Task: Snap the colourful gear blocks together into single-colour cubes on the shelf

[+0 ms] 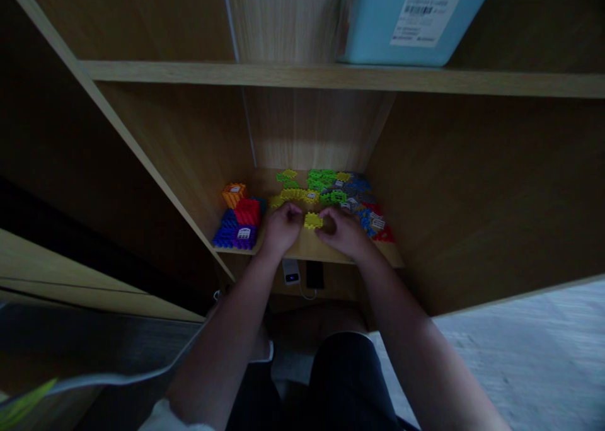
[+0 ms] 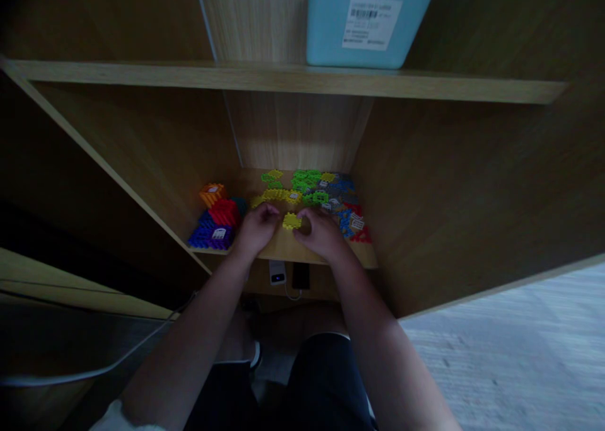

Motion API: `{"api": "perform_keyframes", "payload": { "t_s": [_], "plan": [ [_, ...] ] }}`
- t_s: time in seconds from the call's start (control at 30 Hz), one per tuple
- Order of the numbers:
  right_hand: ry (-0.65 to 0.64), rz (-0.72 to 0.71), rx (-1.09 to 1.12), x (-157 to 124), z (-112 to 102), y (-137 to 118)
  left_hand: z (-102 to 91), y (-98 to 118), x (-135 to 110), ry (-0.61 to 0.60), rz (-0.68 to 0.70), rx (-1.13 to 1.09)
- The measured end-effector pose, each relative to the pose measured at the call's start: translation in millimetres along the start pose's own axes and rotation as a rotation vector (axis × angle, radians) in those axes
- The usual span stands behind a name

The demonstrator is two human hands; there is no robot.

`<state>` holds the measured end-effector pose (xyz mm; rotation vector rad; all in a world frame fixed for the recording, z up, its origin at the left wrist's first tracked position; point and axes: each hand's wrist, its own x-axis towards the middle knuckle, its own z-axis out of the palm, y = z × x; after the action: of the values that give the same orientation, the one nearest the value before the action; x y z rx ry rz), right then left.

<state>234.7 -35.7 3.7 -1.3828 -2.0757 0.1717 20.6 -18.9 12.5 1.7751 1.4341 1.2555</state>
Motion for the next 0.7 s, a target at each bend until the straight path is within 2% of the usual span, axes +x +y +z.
{"api": "perform_keyframes", "payload": {
  "t_s": [0.13,0.37,0.7],
  "plan": [
    [-0.004,0.016,0.012,0.4,-0.1,-0.2,1.3,0.2,-0.9,0.012,-0.007,0.068],
    [-0.005,0.012,0.015,0.1,0.7,0.6,2.4,-4.0,-0.7,-0.015,0.013,0.049],
    [0.010,0.006,0.034,1.1,1.4,1.0,2.6,-1.6,-1.0,0.009,0.049,0.099]
  ]
}}
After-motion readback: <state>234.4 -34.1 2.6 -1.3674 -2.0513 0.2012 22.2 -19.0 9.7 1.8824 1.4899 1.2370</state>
